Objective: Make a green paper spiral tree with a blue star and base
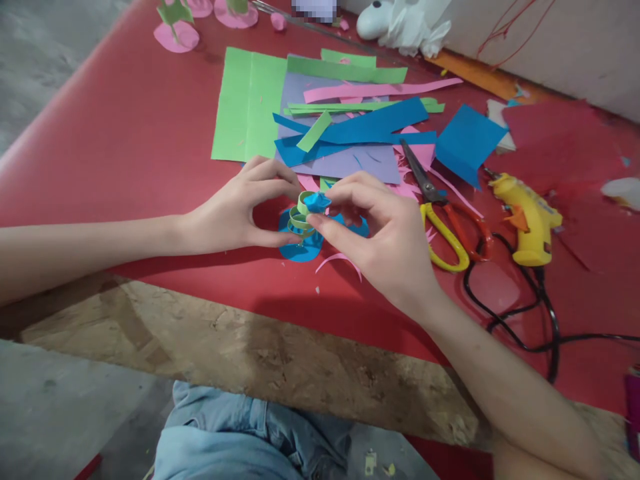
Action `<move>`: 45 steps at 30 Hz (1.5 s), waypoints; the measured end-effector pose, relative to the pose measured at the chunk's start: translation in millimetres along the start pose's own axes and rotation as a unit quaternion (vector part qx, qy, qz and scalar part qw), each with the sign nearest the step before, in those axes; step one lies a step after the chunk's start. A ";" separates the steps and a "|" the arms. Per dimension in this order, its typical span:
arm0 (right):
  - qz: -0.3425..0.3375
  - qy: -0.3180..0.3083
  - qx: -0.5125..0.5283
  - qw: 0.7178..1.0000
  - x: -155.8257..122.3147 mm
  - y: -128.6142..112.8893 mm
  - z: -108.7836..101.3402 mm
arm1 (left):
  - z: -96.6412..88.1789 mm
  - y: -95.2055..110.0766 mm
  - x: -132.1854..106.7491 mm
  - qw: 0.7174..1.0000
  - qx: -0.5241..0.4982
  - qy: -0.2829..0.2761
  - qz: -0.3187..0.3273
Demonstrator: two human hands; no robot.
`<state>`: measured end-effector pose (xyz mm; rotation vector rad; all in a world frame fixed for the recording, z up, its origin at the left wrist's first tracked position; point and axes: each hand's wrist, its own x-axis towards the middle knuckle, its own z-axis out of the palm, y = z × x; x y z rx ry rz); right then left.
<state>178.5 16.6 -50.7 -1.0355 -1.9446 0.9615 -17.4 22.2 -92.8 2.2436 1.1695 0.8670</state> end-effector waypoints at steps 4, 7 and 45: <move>-0.001 0.004 -0.007 1.000 -0.5 -0.3 -0.2 | 0.0 0.1 0.1 1.000 -0.002 -0.002 -0.006; 0.000 0.003 -0.011 1.000 -0.7 -0.5 0.2 | 0.0 -0.2 0.1 1.000 -0.002 -0.003 -0.004; -0.070 -0.017 -0.040 0.997 -3.2 10.9 -3.3 | -11.4 -1.6 1.6 0.996 0.019 -0.077 -0.040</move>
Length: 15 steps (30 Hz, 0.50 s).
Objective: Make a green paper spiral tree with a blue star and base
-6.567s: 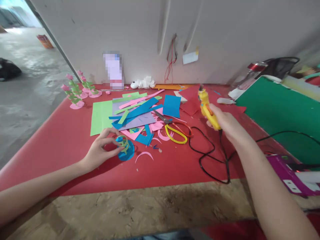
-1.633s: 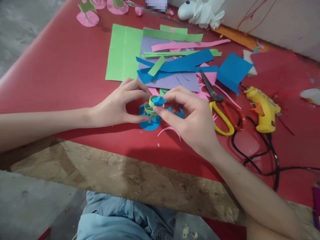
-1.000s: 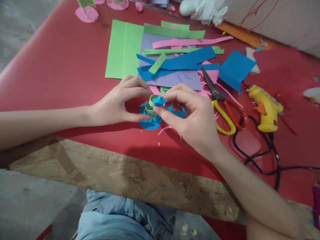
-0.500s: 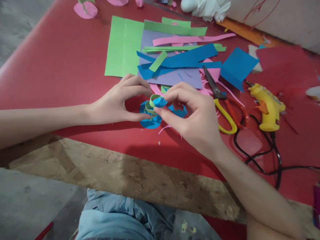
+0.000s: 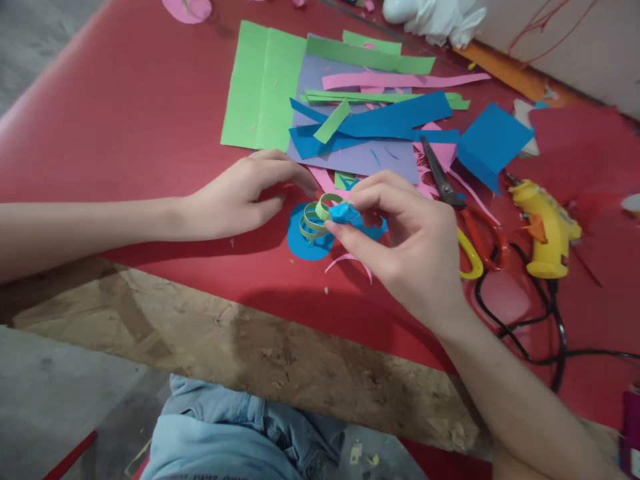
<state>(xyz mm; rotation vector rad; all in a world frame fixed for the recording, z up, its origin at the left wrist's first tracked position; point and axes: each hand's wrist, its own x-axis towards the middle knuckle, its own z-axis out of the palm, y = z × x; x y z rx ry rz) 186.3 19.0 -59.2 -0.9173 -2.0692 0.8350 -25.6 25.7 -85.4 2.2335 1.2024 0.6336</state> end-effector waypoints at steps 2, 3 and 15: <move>-0.008 0.001 0.005 1.000 -0.2 1.6 -0.5 | -1.8 4.0 1.0 1.000 0.002 -0.017 -0.016; -0.013 0.001 0.010 1.000 -0.1 2.5 -0.9 | -2.7 6.2 1.5 0.999 0.003 -0.024 -0.023; -0.041 0.018 -0.022 0.999 0.3 7.4 -3.4 | -4.9 13.2 4.2 0.995 -0.041 -0.060 -0.066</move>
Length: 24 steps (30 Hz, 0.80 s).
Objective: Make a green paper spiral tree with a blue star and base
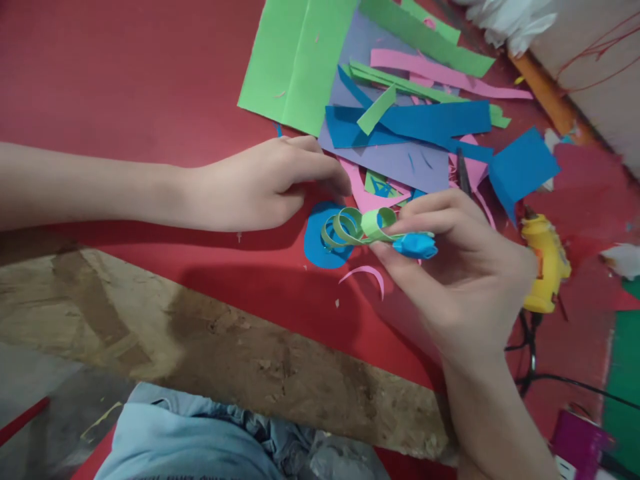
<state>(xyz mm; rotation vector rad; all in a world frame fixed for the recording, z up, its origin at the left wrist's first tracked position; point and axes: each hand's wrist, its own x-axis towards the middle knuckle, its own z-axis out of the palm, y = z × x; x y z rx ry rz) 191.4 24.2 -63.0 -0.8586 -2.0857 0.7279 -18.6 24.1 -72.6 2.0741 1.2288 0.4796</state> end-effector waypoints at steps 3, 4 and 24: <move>-0.004 0.011 -0.007 1.000 -1.0 2.5 -1.5 | -0.7 2.3 1.6 1.000 -0.002 -0.002 -0.021; -0.008 0.013 -0.006 1.000 -1.2 3.4 -2.2 | -1.0 3.2 2.1 1.000 -0.001 -0.002 -0.026; 0.014 0.014 -0.016 1.000 0.1 -1.9 -1.2 | -19.4 2.3 20.6 0.987 0.123 -0.088 0.055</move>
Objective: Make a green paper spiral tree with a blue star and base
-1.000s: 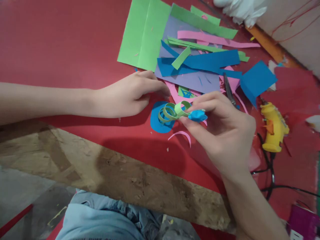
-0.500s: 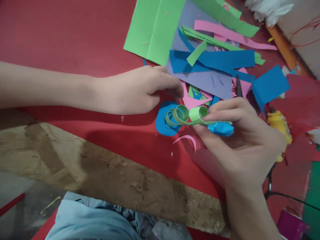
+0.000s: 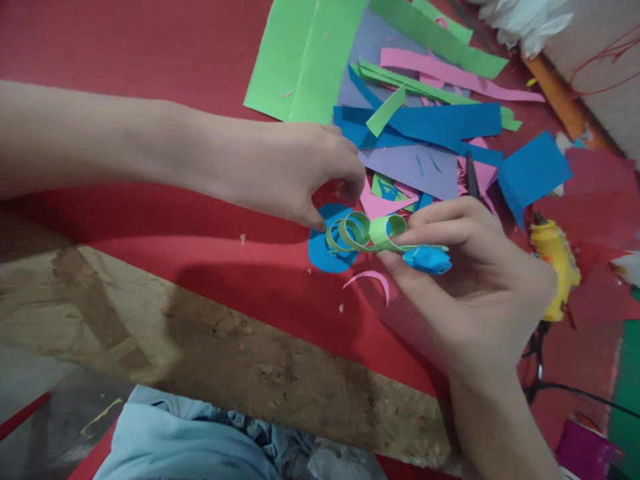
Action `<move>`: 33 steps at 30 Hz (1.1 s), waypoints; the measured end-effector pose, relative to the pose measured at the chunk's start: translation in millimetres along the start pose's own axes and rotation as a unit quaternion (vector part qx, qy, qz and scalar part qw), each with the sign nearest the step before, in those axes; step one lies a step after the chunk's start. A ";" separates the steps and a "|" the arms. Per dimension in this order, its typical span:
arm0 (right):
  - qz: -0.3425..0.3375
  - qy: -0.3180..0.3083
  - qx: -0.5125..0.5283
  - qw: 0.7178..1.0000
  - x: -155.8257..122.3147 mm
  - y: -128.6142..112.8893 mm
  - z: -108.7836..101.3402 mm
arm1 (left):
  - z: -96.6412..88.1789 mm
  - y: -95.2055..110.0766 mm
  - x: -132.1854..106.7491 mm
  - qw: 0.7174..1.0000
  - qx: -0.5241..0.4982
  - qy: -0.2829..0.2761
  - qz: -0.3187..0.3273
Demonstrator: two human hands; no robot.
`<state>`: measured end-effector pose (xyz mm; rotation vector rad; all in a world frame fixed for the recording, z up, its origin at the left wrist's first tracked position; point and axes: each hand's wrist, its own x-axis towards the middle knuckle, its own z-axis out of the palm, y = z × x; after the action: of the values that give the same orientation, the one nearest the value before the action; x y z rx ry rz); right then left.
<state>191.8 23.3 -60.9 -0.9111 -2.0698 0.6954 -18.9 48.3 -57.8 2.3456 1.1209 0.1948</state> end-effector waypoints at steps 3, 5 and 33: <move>-0.007 -0.004 0.003 1.000 0.2 1.1 0.9 | -0.4 2.2 -1.9 1.000 0.016 0.005 -0.015; -0.009 -0.006 0.012 1.000 0.2 2.1 1.0 | -0.4 3.8 -2.3 1.000 0.013 0.008 -0.020; -0.019 0.006 0.021 1.000 -1.1 4.8 0.7 | 3.5 10.4 -2.4 0.997 0.001 0.014 -0.082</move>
<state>193.5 25.2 -65.2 -0.8487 -2.0496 0.7101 -12.1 39.7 -55.2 2.2455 1.3207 0.1677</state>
